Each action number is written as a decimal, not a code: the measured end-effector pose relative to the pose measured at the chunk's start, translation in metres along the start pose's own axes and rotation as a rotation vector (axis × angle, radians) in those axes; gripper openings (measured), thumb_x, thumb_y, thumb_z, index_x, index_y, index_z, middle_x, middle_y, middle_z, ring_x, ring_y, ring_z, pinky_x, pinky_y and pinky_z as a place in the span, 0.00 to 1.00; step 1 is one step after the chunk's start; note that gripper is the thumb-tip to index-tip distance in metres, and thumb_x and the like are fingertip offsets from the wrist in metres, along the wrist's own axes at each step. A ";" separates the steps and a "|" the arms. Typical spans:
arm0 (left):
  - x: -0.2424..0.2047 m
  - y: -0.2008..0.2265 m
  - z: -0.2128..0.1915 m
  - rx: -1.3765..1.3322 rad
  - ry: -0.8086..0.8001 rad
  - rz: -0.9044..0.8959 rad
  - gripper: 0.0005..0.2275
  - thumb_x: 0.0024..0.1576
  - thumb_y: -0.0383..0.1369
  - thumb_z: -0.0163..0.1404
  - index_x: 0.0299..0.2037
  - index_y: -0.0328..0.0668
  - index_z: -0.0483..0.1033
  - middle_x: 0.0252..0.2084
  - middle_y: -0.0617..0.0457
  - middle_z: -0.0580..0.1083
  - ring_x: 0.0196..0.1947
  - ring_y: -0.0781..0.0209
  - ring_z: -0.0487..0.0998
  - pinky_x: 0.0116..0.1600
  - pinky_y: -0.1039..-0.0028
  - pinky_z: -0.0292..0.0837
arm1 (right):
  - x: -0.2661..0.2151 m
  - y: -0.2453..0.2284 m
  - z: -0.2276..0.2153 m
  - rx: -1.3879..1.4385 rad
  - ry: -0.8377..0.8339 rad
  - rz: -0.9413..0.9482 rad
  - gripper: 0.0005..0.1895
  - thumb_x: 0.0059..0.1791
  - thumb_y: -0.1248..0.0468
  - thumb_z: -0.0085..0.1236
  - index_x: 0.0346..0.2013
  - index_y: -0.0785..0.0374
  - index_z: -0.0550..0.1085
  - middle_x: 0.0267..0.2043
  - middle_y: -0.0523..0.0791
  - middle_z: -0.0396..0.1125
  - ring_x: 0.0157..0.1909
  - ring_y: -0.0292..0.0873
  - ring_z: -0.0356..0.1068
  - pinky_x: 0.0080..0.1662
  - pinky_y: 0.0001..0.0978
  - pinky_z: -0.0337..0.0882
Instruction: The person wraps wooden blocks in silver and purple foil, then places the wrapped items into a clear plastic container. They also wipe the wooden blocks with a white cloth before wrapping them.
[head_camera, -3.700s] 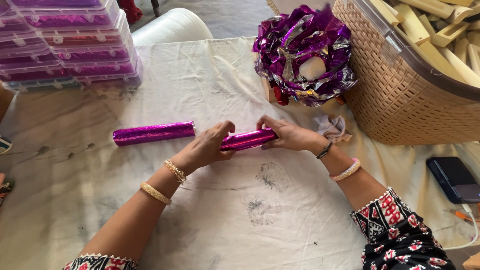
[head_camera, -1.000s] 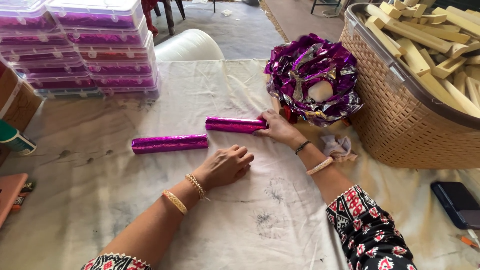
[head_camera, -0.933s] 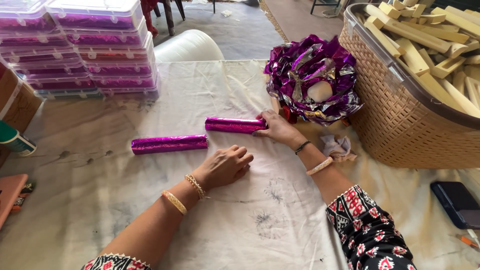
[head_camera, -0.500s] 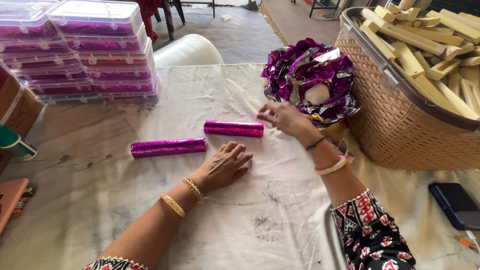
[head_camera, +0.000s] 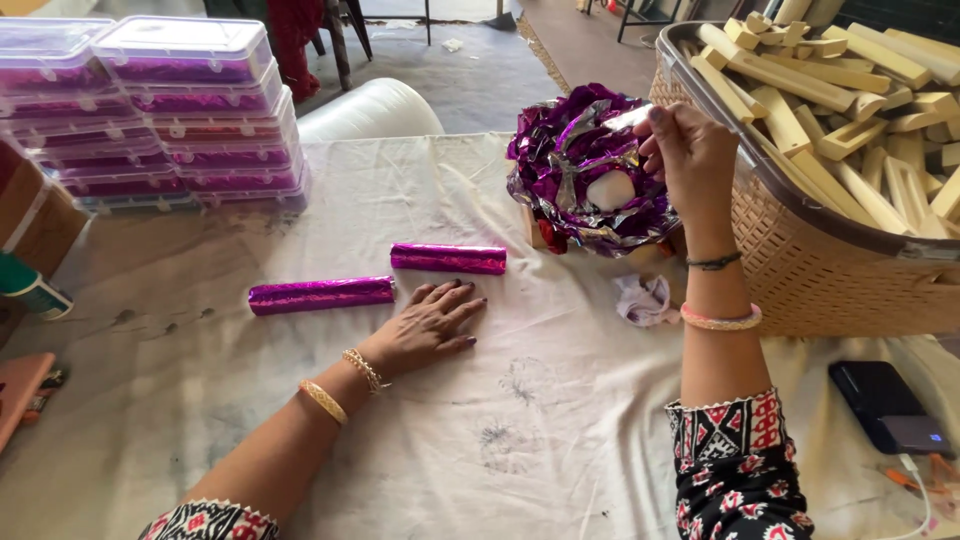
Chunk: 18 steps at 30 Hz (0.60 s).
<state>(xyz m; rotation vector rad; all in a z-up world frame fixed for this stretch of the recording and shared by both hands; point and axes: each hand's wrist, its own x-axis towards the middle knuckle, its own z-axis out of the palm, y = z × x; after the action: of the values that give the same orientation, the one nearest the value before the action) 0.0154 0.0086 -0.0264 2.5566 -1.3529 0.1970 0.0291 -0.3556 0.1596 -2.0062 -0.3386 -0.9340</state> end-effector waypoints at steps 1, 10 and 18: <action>0.000 0.000 -0.002 0.004 0.000 -0.005 0.28 0.63 0.50 0.41 0.70 0.45 0.59 0.72 0.41 0.58 0.73 0.45 0.53 0.72 0.54 0.43 | 0.000 -0.004 -0.001 0.007 -0.001 -0.002 0.21 0.61 0.51 0.52 0.36 0.65 0.78 0.26 0.41 0.71 0.24 0.29 0.70 0.26 0.20 0.69; -0.003 0.009 0.007 0.020 -0.066 -0.177 0.28 0.65 0.52 0.35 0.72 0.50 0.59 0.75 0.48 0.55 0.76 0.51 0.50 0.75 0.60 0.40 | -0.008 -0.046 -0.020 0.073 0.020 -0.094 0.19 0.61 0.53 0.54 0.38 0.66 0.79 0.26 0.40 0.71 0.25 0.28 0.68 0.27 0.18 0.65; -0.061 0.066 -0.009 -0.114 -0.218 -0.252 0.38 0.60 0.57 0.43 0.73 0.39 0.50 0.77 0.40 0.46 0.77 0.47 0.41 0.74 0.59 0.37 | -0.007 -0.037 -0.022 0.167 -0.015 -0.108 0.17 0.63 0.56 0.56 0.38 0.67 0.78 0.28 0.41 0.71 0.27 0.28 0.69 0.28 0.18 0.65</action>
<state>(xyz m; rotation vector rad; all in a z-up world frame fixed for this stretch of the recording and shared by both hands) -0.0735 0.0237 -0.0218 2.6788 -1.0567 -0.2033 -0.0067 -0.3508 0.1840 -1.8577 -0.5209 -0.9267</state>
